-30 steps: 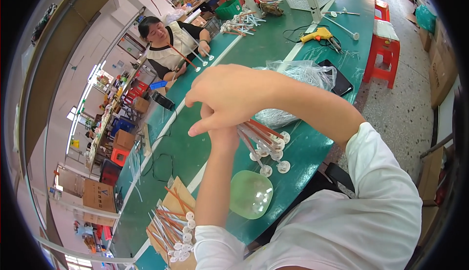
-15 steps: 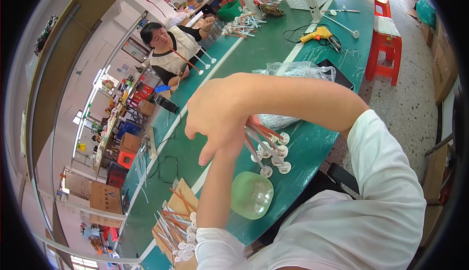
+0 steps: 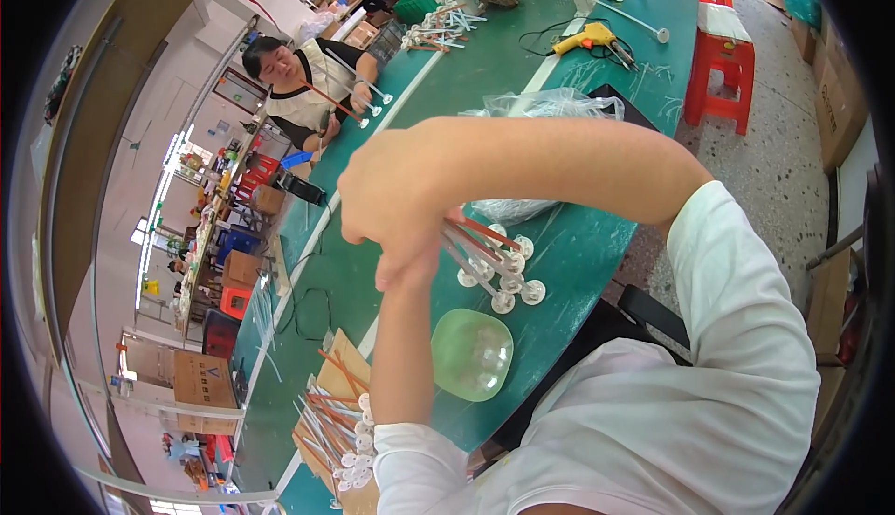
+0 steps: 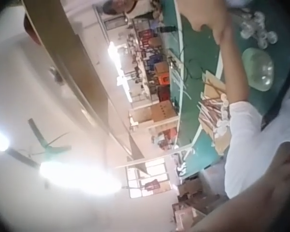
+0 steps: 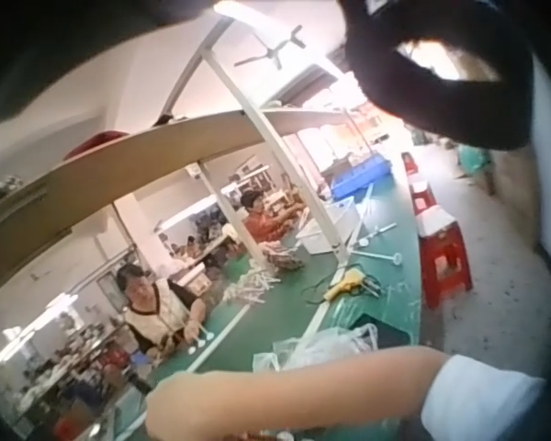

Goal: The person is picking up LED light strips attached to plastic bases, gathering them into bundles, and securing each bundle with a plastic tie.

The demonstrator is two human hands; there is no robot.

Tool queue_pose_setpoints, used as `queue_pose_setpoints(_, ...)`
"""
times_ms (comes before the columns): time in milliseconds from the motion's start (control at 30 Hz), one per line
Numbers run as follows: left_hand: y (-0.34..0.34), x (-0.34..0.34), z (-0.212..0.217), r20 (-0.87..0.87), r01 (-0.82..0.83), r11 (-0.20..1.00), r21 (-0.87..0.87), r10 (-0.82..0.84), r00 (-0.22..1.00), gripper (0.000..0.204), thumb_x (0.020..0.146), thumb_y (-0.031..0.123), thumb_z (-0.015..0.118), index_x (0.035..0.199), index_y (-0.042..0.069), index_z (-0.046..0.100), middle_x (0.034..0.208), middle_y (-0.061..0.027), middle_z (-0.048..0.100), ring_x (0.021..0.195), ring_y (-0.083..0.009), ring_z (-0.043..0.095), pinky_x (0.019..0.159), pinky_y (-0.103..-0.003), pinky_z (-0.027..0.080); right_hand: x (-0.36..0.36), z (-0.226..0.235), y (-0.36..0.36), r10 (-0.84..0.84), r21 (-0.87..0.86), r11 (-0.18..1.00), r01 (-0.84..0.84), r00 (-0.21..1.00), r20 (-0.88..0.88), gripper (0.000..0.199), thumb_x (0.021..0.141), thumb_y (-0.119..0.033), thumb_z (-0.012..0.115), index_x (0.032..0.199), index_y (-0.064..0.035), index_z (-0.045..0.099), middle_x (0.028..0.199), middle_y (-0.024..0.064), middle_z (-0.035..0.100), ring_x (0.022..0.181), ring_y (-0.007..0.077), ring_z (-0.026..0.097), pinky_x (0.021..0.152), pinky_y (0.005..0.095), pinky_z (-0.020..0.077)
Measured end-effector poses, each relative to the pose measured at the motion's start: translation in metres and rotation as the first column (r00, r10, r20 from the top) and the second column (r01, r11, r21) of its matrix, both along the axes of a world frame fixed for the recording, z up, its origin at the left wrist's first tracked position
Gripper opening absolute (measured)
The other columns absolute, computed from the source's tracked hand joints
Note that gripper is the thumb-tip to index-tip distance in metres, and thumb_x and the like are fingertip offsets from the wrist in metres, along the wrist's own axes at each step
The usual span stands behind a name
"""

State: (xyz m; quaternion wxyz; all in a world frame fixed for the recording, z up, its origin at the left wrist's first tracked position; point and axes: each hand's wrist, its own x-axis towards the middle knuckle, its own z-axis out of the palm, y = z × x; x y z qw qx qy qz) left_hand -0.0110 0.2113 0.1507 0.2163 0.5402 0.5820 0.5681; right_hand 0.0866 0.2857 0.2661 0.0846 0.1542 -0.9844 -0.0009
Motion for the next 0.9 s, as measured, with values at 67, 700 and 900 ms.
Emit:
queue_pose_setpoints(67,0.009,-0.03,-0.03,-0.003,0.017,0.999,0.03,-0.017,1.0,0.036,0.094,0.04,0.047,0.088,0.004,0.047,0.076,-0.0076,0.05,0.071,-0.0206,0.052,0.073,-0.033,0.047,0.001,-0.001,-0.003,0.063,-0.038,0.997,-0.061,0.996,0.06,0.046,0.077,-0.052,0.066,0.098,-0.0125,0.074,0.084,0.0088,0.071,0.085,0.0308,0.069,0.073,0.0426,0.0549)
queue_pose_setpoints(700,-0.009,-0.002,0.0,0.196,0.086,0.996,0.021,-0.089,0.977,0.026,0.096,0.027,0.055,0.085,0.003,0.052,0.062,-0.0045,0.047,0.063,-0.0187,0.054,0.074,-0.034,0.047,0.006,0.009,-0.018,0.025,0.019,0.999,-0.029,0.979,0.202,0.056,0.079,-0.052,0.065,0.11,-0.0047,0.068,0.09,0.0151,0.071,0.085,0.0308,0.069,0.074,0.0427,0.054)
queue_pose_setpoints(900,-0.003,0.0,0.006,0.259,0.055,0.997,0.048,-0.066,0.964,0.026,0.1,0.023,0.052,0.081,0.005,0.055,0.056,0.0008,0.036,0.054,-0.0135,0.042,0.075,-0.032,0.046,0.02,0.004,-0.01,0.065,-0.087,0.995,-0.051,0.984,0.165,0.049,0.08,-0.046,0.066,0.102,-0.0027,0.068,0.084,0.015,0.069,0.08,0.0293,0.067,0.072,0.0404,0.0537)
